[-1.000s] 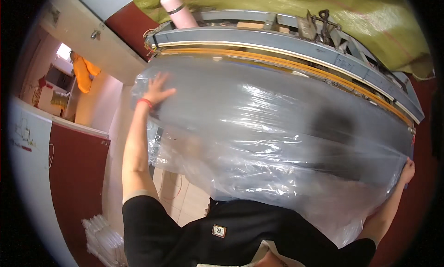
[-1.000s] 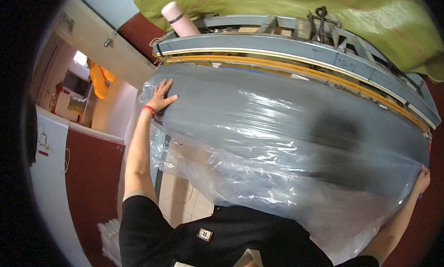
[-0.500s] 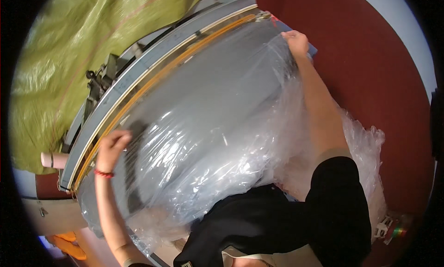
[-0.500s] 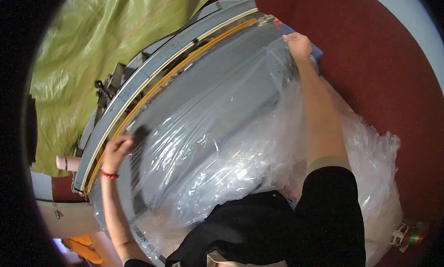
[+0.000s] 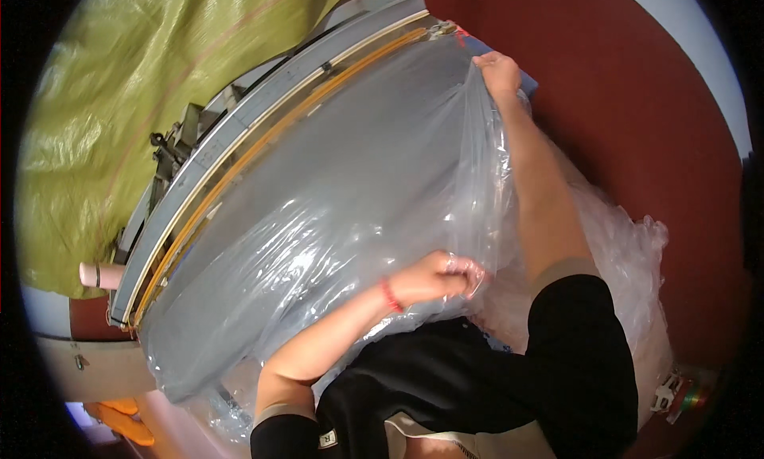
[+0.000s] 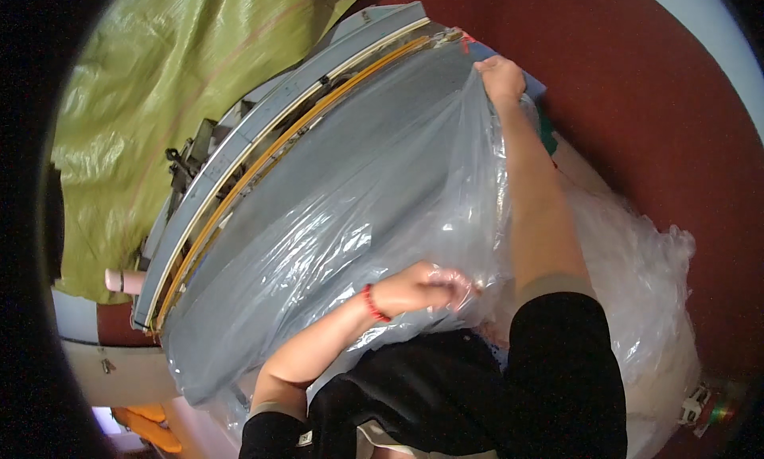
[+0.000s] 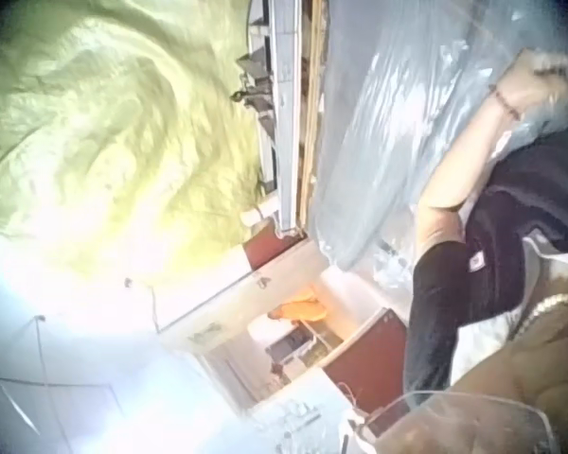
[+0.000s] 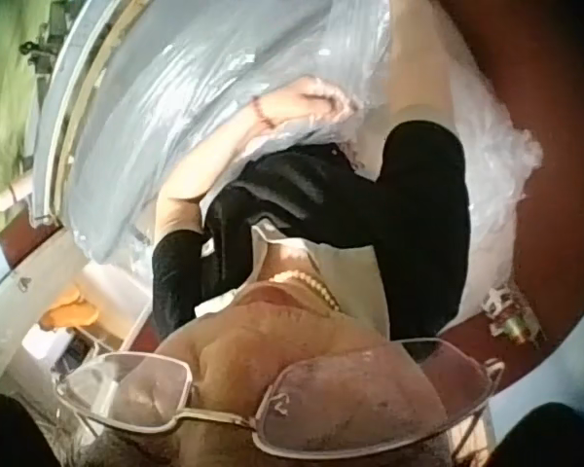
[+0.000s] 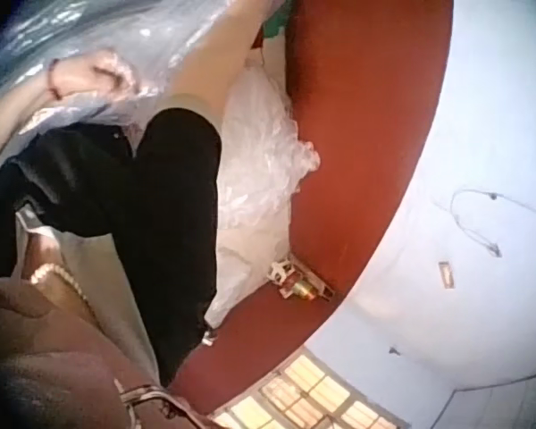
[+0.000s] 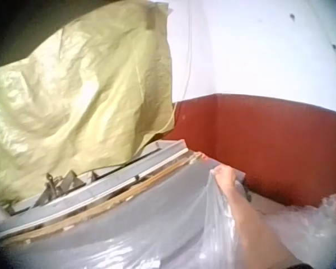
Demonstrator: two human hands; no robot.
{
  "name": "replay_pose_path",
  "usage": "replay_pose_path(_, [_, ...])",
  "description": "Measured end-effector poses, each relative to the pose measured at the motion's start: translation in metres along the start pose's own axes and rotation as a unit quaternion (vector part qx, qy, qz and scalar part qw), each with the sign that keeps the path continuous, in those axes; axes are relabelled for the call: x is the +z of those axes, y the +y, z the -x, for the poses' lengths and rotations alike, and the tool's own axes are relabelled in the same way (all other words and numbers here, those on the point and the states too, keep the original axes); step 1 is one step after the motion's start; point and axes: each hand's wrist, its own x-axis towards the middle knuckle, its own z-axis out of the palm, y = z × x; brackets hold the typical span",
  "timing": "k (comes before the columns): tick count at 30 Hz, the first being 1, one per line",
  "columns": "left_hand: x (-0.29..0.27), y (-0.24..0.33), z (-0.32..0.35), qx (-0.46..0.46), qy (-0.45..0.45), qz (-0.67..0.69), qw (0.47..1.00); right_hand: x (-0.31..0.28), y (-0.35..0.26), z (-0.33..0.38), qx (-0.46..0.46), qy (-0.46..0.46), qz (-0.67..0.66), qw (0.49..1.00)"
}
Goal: Operating a heat sealing machine to seal large plastic bags or sheets.
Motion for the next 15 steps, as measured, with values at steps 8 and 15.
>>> replay_pose_path(8, [0.019, 0.025, 0.264, 0.327, 0.086, -0.057, 0.940, 0.003, 0.011, -0.005, -0.074, -0.039, -0.047, 0.995])
replay_pose_path(15, [0.092, -0.047, 0.412, 0.246, 0.360, -0.279, 0.856, 0.007, 0.017, -0.016, -0.120, -0.069, 0.013, 0.990])
